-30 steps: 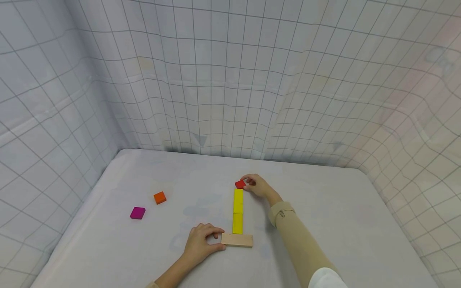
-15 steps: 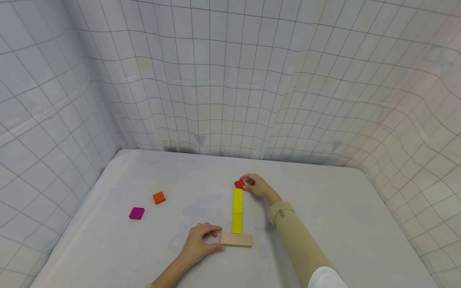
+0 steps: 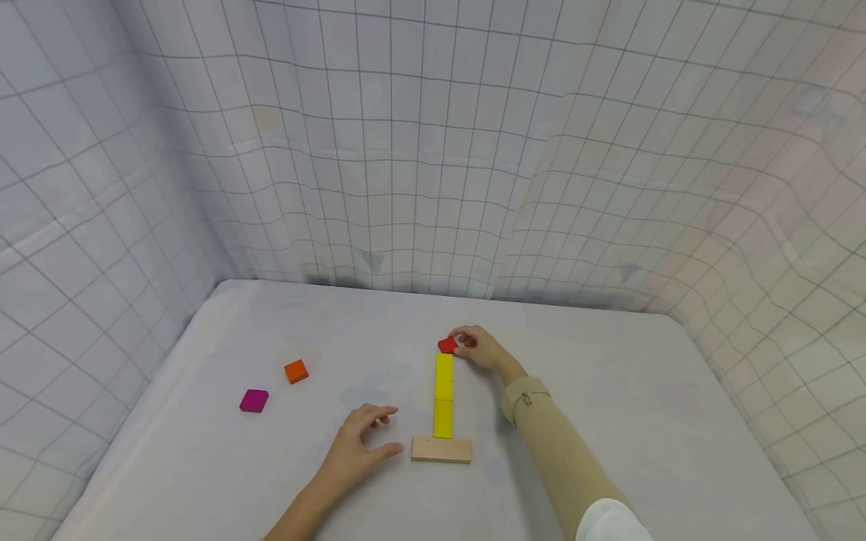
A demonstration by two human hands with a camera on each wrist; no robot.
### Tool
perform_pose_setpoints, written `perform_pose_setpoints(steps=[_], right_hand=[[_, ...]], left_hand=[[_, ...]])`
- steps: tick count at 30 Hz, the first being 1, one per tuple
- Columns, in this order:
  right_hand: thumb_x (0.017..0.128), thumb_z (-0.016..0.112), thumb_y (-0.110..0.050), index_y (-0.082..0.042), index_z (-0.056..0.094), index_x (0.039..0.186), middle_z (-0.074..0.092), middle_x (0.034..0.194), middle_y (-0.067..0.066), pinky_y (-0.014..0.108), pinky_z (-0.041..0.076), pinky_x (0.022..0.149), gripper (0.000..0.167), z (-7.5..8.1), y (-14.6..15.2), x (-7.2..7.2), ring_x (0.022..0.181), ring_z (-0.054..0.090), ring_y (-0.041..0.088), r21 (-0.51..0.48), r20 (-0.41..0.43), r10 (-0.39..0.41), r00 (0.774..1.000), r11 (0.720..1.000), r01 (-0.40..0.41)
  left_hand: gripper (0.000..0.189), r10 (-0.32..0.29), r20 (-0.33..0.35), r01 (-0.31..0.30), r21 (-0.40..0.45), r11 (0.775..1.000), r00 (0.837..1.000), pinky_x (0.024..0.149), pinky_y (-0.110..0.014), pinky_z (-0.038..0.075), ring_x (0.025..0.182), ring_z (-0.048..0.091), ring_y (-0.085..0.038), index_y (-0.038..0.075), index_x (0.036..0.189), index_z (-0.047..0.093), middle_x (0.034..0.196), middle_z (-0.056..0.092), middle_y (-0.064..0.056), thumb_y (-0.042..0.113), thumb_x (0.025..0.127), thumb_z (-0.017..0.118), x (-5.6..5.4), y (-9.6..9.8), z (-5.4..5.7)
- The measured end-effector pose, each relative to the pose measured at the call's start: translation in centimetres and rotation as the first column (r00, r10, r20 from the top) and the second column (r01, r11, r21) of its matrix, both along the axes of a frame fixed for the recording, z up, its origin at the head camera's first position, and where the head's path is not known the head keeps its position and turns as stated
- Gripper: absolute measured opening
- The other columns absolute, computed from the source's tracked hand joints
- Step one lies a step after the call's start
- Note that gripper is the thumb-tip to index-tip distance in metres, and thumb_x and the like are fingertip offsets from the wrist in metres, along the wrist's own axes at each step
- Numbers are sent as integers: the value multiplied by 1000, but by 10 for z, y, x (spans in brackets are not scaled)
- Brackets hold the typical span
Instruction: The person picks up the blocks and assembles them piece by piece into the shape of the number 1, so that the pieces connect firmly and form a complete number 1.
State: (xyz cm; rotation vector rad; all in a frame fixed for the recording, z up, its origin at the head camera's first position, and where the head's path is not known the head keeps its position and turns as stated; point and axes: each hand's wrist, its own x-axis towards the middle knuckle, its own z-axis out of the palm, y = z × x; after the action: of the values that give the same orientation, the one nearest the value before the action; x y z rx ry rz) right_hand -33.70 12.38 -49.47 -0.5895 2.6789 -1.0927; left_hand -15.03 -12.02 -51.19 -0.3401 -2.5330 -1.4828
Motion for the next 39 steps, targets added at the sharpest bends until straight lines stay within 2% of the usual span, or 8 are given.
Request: perform_pose_setpoints(steps=[7,13,17,18,19,23,33,39], right_hand=[[87,61,-11,-10,60,112,54,101,8,36,39,87,25,0,0,1,92,47,21,6,15,-5,1000,1000,5],[87,62,-20,-13,61,111,54,99,8,34,40,85,25,-7,6,-4,90,47,22,-43,-10,48,999,998,-49],[86,63,-16,-11,61,111,53,98,8,33,40,83,26,-8,5,-5,88,46,21,-44,-22,44,999,998,-45],[86,63,-10,-8,60,111,54,99,10,36,39,84,26,0,2,0,89,47,23,-19,1,17,1000,1000,-17],[86,63,-8,-7,60,112,54,99,10,36,39,84,26,0,1,0,90,47,23,-12,-1,10,1000,1000,-10],[85,63,-8,-7,60,111,54,98,9,35,39,83,26,1,1,1,89,46,22,-12,-6,16,1000,1000,-16],[86,62,-9,-9,60,112,53,100,9,36,39,85,26,0,0,1,91,46,22,-8,16,1,1000,1000,-1],[86,63,-8,-8,60,112,53,99,9,35,38,85,26,1,0,1,91,45,22,-9,19,-4,1000,1000,4]], left_hand=[[55,80,-106,-89,-82,993,991,76,-35,42,86,50,-19,6,111,62,92,59,-4,12,61,83,-5,-28,9],[58,151,-113,-167,-145,975,982,76,-41,42,87,51,-22,5,115,59,96,59,-7,13,63,83,-6,-55,15],[58,194,-135,-214,-163,963,972,75,-41,40,86,51,-24,4,116,59,98,59,-9,14,64,82,-5,-69,17],[58,204,-137,-226,-170,959,969,75,-41,40,87,51,-24,4,116,58,98,58,-9,14,64,82,-5,-73,17],[59,214,-142,-237,-171,956,966,74,-42,40,87,51,-24,4,116,58,98,58,-10,14,64,82,-5,-76,17],[60,249,-159,-276,-174,945,955,73,-43,40,87,51,-27,3,117,57,99,58,-12,12,64,82,-4,-89,17],[63,306,-90,-318,-223,921,948,78,-44,36,94,46,-30,-1,121,52,106,53,-17,16,67,80,-3,-120,18],[64,330,-88,-341,-229,912,940,84,-55,30,102,40,-41,1,122,52,113,49,-23,19,68,80,-3,-136,19]])
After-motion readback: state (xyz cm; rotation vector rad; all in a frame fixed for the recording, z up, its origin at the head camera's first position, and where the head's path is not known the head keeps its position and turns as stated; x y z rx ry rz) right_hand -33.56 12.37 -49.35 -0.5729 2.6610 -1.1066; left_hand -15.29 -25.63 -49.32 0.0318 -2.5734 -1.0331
